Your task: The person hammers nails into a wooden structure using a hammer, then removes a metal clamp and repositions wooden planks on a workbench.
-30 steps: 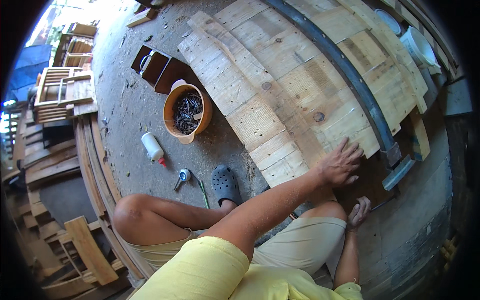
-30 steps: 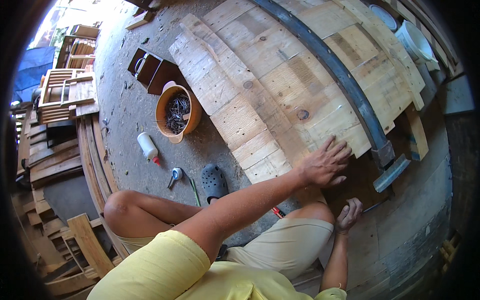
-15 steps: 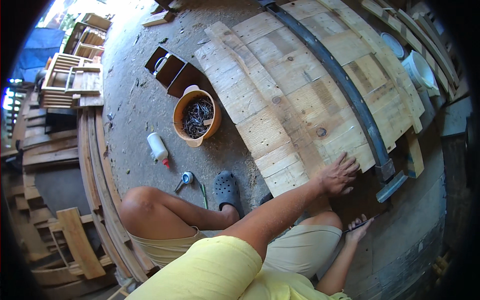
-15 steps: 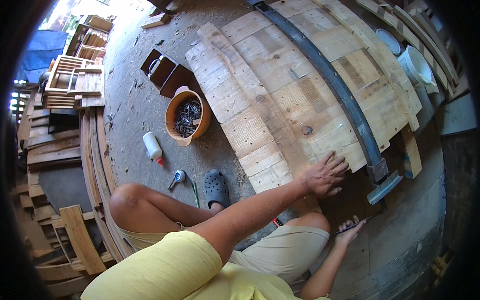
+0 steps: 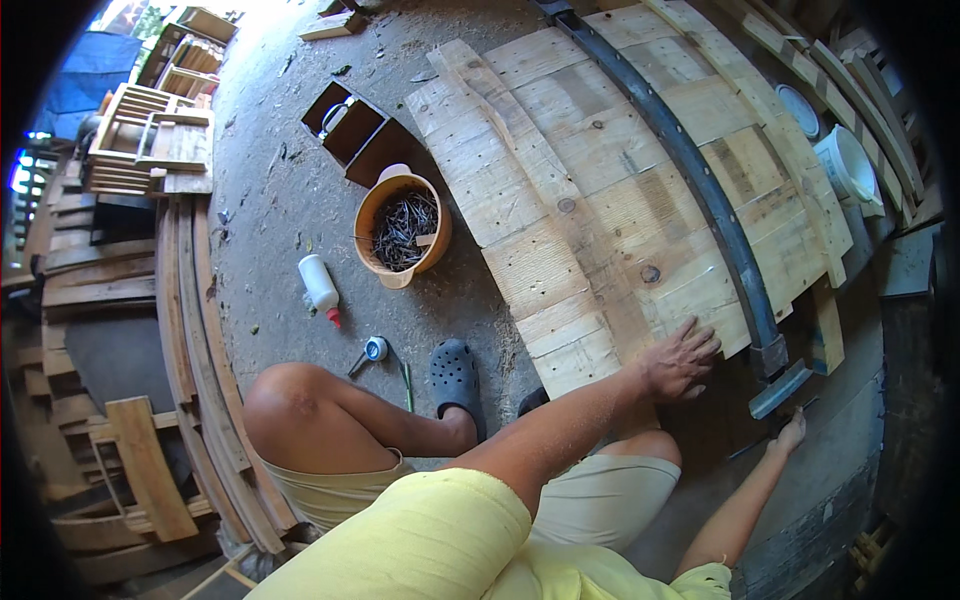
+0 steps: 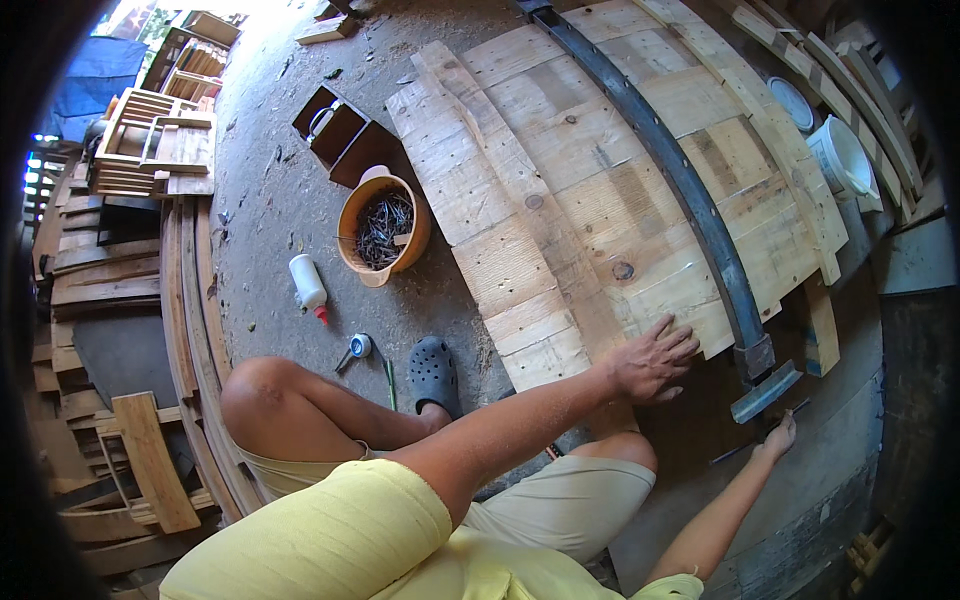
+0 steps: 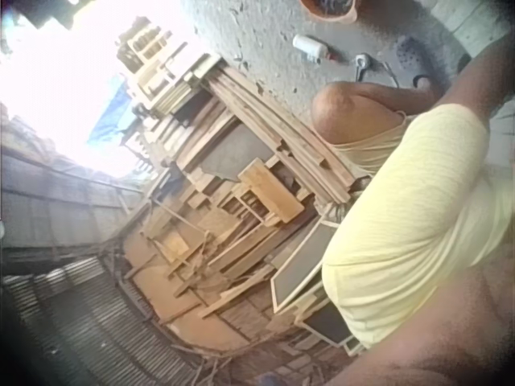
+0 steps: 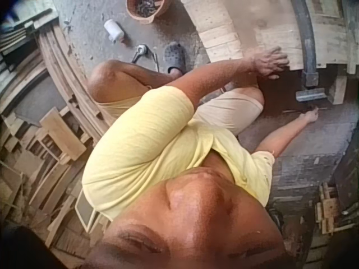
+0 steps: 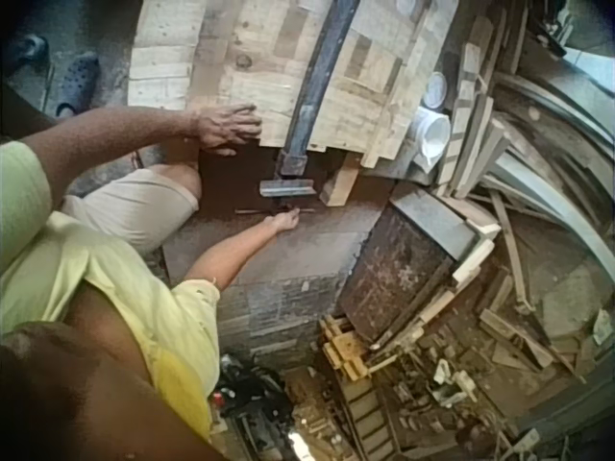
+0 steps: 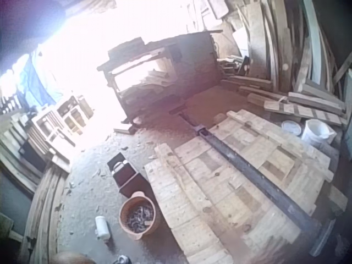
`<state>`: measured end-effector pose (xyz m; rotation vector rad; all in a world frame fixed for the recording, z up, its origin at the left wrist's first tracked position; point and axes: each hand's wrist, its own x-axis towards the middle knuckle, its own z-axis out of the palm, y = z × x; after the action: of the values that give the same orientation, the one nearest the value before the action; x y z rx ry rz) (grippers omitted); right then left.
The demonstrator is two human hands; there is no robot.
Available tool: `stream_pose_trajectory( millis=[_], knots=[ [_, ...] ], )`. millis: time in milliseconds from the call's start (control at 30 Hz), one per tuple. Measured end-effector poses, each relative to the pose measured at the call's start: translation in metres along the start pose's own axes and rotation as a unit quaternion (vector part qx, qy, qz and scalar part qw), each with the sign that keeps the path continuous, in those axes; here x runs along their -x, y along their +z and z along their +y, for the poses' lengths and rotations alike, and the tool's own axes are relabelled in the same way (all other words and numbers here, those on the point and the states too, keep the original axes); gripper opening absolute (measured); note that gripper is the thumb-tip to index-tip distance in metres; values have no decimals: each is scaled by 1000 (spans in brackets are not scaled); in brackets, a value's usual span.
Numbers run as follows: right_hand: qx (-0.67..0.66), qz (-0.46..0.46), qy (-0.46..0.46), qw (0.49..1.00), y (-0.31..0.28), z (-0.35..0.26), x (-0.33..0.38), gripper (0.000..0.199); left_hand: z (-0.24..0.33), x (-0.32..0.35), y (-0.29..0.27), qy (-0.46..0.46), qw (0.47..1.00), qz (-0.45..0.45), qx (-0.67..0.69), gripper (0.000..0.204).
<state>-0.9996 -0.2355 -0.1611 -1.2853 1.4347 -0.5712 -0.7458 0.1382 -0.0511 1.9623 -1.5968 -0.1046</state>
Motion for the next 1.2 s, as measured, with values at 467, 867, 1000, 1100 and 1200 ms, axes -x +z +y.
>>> stream_pose_trajectory(
  millis=[467,867,1000,1100,1200],
  knots=[
    [-134,-62,70,987,-14,-112,-95,43,0,-5,1,2,999,41,12,43],
    [-177,-38,174,968,1,-152,-63,68,-3,3,-14,12,999,23,20,41],
    [-162,1,27,986,-26,-130,-96,69,9,-11,3,0,999,26,23,41],
    [-228,56,-37,971,-24,-134,-35,56,4,-13,5,-14,995,-94,-6,49],
    [-360,-24,-103,927,5,-157,106,44,-9,-1,-24,-44,991,-104,-71,51]
  ],
)
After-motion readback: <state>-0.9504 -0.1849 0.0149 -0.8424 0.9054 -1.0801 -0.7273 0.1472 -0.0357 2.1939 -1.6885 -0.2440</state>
